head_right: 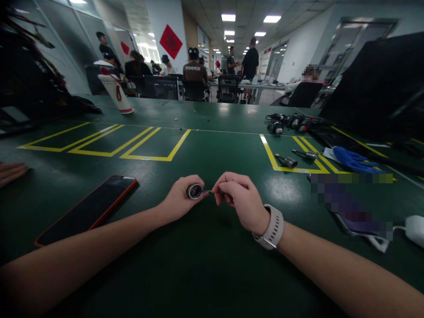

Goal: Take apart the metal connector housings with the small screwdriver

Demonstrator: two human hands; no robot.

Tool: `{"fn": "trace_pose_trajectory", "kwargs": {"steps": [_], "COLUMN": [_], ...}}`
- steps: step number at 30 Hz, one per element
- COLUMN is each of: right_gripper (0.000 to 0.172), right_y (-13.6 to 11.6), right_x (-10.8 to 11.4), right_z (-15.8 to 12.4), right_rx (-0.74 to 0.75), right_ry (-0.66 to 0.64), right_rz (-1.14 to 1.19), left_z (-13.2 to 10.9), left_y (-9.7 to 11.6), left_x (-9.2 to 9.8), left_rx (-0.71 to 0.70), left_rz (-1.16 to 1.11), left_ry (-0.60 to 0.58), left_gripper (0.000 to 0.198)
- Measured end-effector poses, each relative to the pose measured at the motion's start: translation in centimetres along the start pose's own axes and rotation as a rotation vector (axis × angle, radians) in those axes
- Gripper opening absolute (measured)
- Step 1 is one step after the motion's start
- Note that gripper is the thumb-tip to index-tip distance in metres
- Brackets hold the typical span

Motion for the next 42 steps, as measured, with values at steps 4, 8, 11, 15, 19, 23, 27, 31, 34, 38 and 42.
{"fn": "trace_pose_trajectory", "kwargs": {"steps": [4,8,11,15,19,23,27,31,34,38,42], "right_gripper": [0.014,0.014,0.012,0.011,0.012,0.014,0.014,0.013,0.012,0.012,0.013], "right_y": [0.2,1.0,1.3,1.6,1.4,0.5,0.2,0.7,1.1,1.4,1.0], "right_x": [0.0,0.2,0.1,-0.2,-0.1,0.2,-0.1,-0.2,-0.4,-0.6,-0.3], "right_z": [0.0,0.1,0.1,0.1,0.0,-0.1,-0.3,-0.3,-0.2,-0.1,-0.2], "right_rx": [-0.053,-0.132,-0.155,-0.218,-0.176,-0.022,0.02,-0.048,-0.134,-0.212,-0.097], "right_ry": [-0.025,0.036,0.057,0.068,0.073,0.046,-0.046,-0.024,0.02,0.053,0.055], "right_rz": [0.035,0.196,0.277,0.379,0.341,0.131,-0.011,0.137,0.273,0.384,0.314], "left_z": [0.0,-0.1,-0.1,0.0,0.0,0.0,0.0,-0.1,-0.1,-0.1,0.0], "left_y": [0.0,0.0,0.1,0.3,0.2,0.0,0.0,0.1,0.2,0.3,0.3], "left_x": [0.0,0.2,0.4,0.4,0.3,0.2,0.1,0.3,0.4,0.4,0.5], "left_rx": [-0.014,0.007,0.023,0.029,0.022,0.024,0.02,0.021,0.022,0.036,0.058], "left_rz": [0.011,-0.028,-0.065,-0.128,-0.139,-0.083,-0.042,-0.096,-0.175,-0.237,-0.233], "left_ry": [0.0,0.032,0.035,0.04,0.05,0.045,0.028,0.046,0.057,0.065,0.061], "left_gripper": [0.013,0.013,0.012,0.013,0.013,0.013,0.014,0.013,0.013,0.015,0.015]}}
Point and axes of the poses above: each hand's wrist, its own z-axis towards the middle knuckle, its own x-axis out of the back of the hand, y = z × x, the point moved 3 cm from there along z, towards the middle knuckle, and after that the axes turned 11 degrees about z, right-handed, at the moved point
